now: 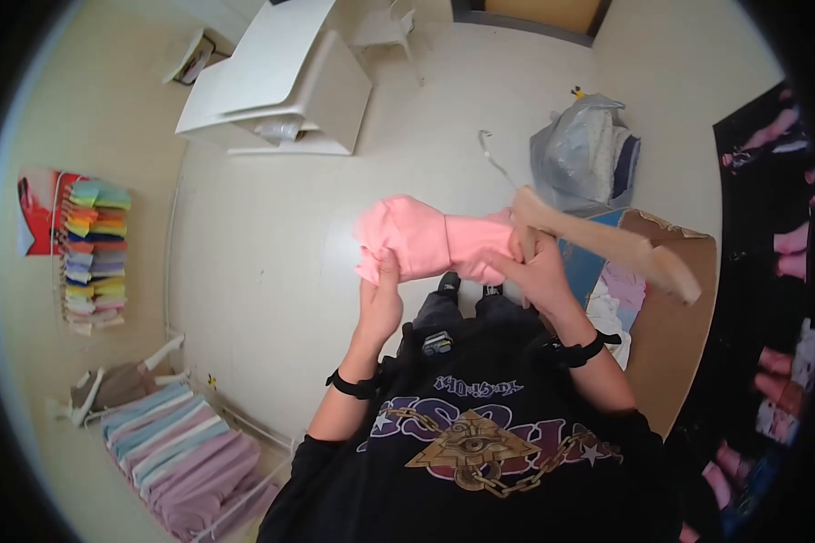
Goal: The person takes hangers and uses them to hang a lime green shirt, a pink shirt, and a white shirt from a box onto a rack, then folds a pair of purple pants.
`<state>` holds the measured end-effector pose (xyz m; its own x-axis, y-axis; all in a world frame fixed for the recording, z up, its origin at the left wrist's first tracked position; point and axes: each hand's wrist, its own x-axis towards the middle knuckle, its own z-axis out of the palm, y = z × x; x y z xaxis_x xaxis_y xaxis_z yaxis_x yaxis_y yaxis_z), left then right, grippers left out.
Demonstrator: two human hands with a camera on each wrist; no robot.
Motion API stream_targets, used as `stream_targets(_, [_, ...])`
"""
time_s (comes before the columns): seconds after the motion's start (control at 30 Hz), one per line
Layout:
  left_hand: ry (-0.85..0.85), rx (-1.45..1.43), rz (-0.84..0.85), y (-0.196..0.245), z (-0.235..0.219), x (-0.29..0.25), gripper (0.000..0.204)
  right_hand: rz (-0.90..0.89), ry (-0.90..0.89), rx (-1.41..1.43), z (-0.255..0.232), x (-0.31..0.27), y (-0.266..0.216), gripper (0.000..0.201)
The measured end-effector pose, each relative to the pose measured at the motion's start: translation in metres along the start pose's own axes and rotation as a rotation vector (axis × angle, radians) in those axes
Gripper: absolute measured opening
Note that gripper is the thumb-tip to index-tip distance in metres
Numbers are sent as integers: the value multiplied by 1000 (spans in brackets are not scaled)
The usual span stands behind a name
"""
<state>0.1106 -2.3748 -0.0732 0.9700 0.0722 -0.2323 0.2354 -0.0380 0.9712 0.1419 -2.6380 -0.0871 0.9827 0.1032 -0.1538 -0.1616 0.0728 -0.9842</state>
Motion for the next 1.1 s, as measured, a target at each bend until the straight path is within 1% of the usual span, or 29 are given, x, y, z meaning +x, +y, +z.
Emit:
stream_targets(0.03, [35,4,-19,-4,-9,-10,64,20,28,16,-7,-1,8,42])
stream_targets(0.07, [91,-225,11,-6,-16,-18,63,6,34,68,-12,0,12,44])
stream_targets(0.1, [146,-454,55,-7,-21,-23,61,12,2,71,-17,1,12,44])
stream_targets(0.13, [151,-530,144,-1,-23,-30,57,95,-18,148,-21,0,11,43])
stream_targets(0.17, [181,-529,149,1,-27,-39,57,180,-37,223,-26,0,12,43])
stream_targets(0.2, [201,-621,171,3,-31,-52,58,199,-59,247,-33,4,34,40])
stream_targets(0.23, [222,-712,194,3,-33,-64,58,210,-88,246,-34,7,35,40])
stream_targets(0.3, [322,-733,218,5,-34,-82,59,324,-127,271,-31,12,37,40])
stream_targets(0.37, [174,-710,232,11,-31,-99,59,346,-199,265,-21,19,37,39])
stream_targets(0.43, [130,-673,201,-1,-28,-116,61,429,-315,245,-4,24,26,29])
stream_targets(0.47, [111,-623,137,-5,-25,-122,62,437,-342,236,7,29,17,29])
stream_targets(0.5, [88,-575,72,-11,-24,-129,62,523,-442,164,21,34,6,27])
stream_targets(0.53, [-10,-482,-76,-21,-28,-136,63,606,-537,91,34,35,0,32])
stream_targets(0.57, [-114,-388,-223,-29,-33,-141,64,609,-551,81,48,32,-1,32])
stream_targets(0.6, [-83,-245,-62,13,-7,-131,58,647,-590,127,64,28,-1,30])
stream_targets(0.63, [-130,-192,-35,17,0,-129,50,686,-624,174,77,24,-1,29])
stream_targets(0.67, [-236,-114,29,21,2,-124,45,724,-656,221,86,22,0,27])
stream_targets(0.7, [-339,-36,97,23,3,-119,40,725,-660,208,92,24,1,27])
stream_targets(0.73, [-330,-48,102,24,4,-117,40,699,-754,146,97,26,1,23])
stream_targets(0.77, [-368,16,119,25,4,-117,38,674,-845,84,103,27,3,27])
stream_targets(0.8, [-405,82,136,24,1,-118,37,643,-869,138,107,29,11,38])
stream_targets(0.83, [-397,72,141,18,-6,-120,37,646,-873,124,112,31,15,38])
stream_targets(0.9, [-479,85,258,3,-27,-126,37,516,-833,237,124,36,19,23])
stream_targets(0.93, [-463,27,157,0,-44,-131,38,517,-837,222,132,37,11,23])
stream_targets(0.97, [-353,-23,88,-9,-59,-139,51,558,-822,304,140,37,-4,21])
stream_targets(1.0, [-221,-159,58,-35,-74,-141,45,598,-805,387,147,37,-13,19])
stream_targets(1.03, [-90,-293,27,-47,-88,-138,39,595,-804,375,153,39,-17,19])
stream_targets(1.07, [68,-66,-47,-56,-98,-138,34,583,-875,414,152,45,-18,18])
stream_targets(1.1, [223,158,-120,-56,-112,-133,30,571,-942,450,156,47,-20,19])
